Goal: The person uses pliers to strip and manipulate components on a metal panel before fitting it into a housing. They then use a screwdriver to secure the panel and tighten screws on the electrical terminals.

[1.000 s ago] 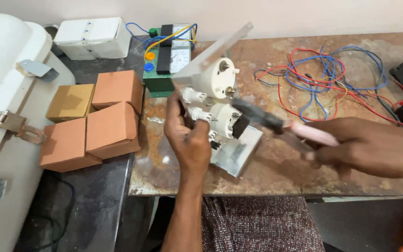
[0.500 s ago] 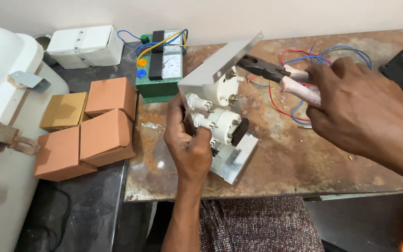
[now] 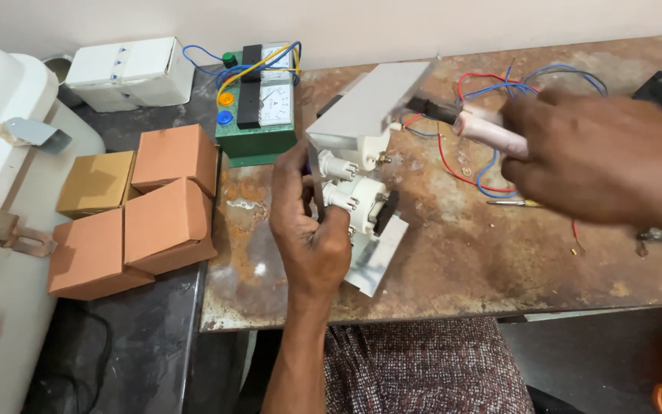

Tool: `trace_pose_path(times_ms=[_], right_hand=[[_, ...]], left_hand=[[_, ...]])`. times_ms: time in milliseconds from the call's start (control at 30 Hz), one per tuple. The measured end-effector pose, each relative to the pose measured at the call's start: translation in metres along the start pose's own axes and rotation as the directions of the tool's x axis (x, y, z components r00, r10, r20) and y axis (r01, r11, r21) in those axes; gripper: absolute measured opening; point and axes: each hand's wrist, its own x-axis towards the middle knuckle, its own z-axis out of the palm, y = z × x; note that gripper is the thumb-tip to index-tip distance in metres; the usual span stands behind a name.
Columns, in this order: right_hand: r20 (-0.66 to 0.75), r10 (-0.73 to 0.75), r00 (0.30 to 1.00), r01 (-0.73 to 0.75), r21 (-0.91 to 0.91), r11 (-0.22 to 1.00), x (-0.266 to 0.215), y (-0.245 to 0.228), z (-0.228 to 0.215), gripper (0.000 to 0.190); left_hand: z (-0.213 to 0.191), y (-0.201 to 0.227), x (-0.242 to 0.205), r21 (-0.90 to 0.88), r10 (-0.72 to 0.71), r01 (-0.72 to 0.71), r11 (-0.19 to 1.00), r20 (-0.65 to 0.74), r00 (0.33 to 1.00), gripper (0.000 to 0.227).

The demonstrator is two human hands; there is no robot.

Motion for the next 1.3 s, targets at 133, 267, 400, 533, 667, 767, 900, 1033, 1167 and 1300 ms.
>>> trace_pose_path(times_ms=[133,267,400,533,667,767,900,1033,1167,1300], right_hand=[[0.365,0.014,0.931,-0.202,0.481,0.853,0.018,0.018,0.004,0.047],[0.299,0.006,0.954,-0.122,0.369,0.921,0.006,0.005,-0.004,0.045],[0.003,-0.007,1.0,0.007,0.053,0.999,-0.008,-0.012,-0.014,0.044],[0.344,-0.029,0.939,-0.063,0.253,0.966,0.006,0.003,-0.007,0.04],[0.411,-0.209,0.888,-0.193,0.742,0.642,0.027,0.039,0.03,0.039],[0.412,-0.152,0.898,-0.256,0.773,0.581,0.031,0.053,0.059,0.04],[0.28,-0.099,0.955,-0.144,0.727,0.671,0.033,0.055,0.096,0.056],[0.329,0.102,0.939,-0.267,0.508,0.819,0.028,0.045,0.114,0.046],[0.197,0.167,0.966,-0.222,0.304,0.926,0.022,0.026,0.112,0.056],[0.104,0.167,0.98,-0.188,0.248,0.95,0.019,0.008,0.115,0.064]], left_hand=[[-0.001,-0.002,0.001,0.07,0.053,-0.054,0.996,0.02,0.998,0.061],[-0.001,-0.005,0.001,0.05,0.074,-0.074,0.996,0.017,0.997,0.055],[0.0,-0.003,0.004,0.102,0.006,-0.006,0.995,0.005,1.0,0.058],[-0.002,0.0,0.005,0.1,-0.005,0.004,0.995,0.01,1.0,0.058],[-0.004,-0.003,0.007,0.02,-0.019,0.02,1.0,-0.013,1.0,0.056],[-0.009,-0.01,0.011,-0.222,-0.087,0.076,0.972,-0.04,0.995,0.057],[-0.013,-0.021,0.015,-0.479,-0.212,0.163,0.862,-0.051,0.976,0.057],[-0.015,-0.035,0.015,-0.67,-0.275,0.173,0.722,-0.049,0.96,0.064],[-0.017,-0.058,0.013,-0.788,-0.344,0.188,0.587,-0.032,0.938,0.063],[-0.018,-0.072,0.008,-0.825,-0.405,0.184,0.535,-0.059,0.912,0.066]])
